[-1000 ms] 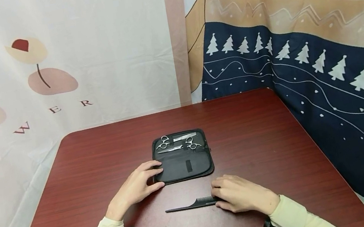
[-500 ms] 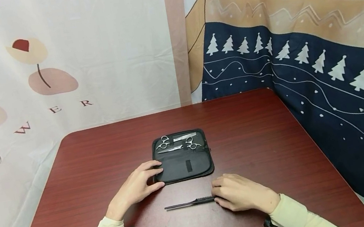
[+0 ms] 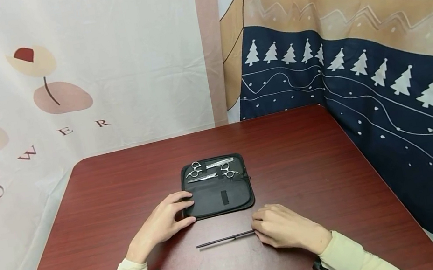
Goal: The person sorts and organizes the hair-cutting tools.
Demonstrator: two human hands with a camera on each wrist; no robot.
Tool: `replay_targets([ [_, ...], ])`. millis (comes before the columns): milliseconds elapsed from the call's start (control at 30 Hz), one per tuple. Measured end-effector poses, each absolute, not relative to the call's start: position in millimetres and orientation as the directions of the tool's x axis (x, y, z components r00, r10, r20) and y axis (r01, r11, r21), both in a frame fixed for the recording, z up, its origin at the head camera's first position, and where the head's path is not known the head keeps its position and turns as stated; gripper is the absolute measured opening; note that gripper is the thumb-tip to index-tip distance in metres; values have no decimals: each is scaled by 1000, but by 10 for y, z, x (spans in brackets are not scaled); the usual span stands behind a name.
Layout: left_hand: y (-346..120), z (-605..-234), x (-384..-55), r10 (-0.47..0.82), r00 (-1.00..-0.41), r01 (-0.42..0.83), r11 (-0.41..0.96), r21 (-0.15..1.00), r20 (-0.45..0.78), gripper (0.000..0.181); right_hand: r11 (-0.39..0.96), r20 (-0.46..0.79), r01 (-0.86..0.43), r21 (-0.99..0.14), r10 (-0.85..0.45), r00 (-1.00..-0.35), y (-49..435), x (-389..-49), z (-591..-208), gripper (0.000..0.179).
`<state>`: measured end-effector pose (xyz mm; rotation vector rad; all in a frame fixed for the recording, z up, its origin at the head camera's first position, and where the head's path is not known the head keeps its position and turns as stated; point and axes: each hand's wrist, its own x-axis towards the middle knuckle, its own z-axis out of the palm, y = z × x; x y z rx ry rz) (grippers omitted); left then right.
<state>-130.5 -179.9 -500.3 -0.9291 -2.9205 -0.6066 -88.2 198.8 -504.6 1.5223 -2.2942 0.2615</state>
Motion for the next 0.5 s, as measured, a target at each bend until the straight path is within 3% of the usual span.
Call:
replay_targets([
  [300,-1790,-5006,-1307,554,-821,563,748,351,136,42,407,399,-912,-51,-829,-392,1988,-904,-5019,25],
  [500,-1784,-5006,-1307,549,-827,553,756,350,122,42,409,442,-901,-148,-788,-430,2025,-1016,-4873,9],
])
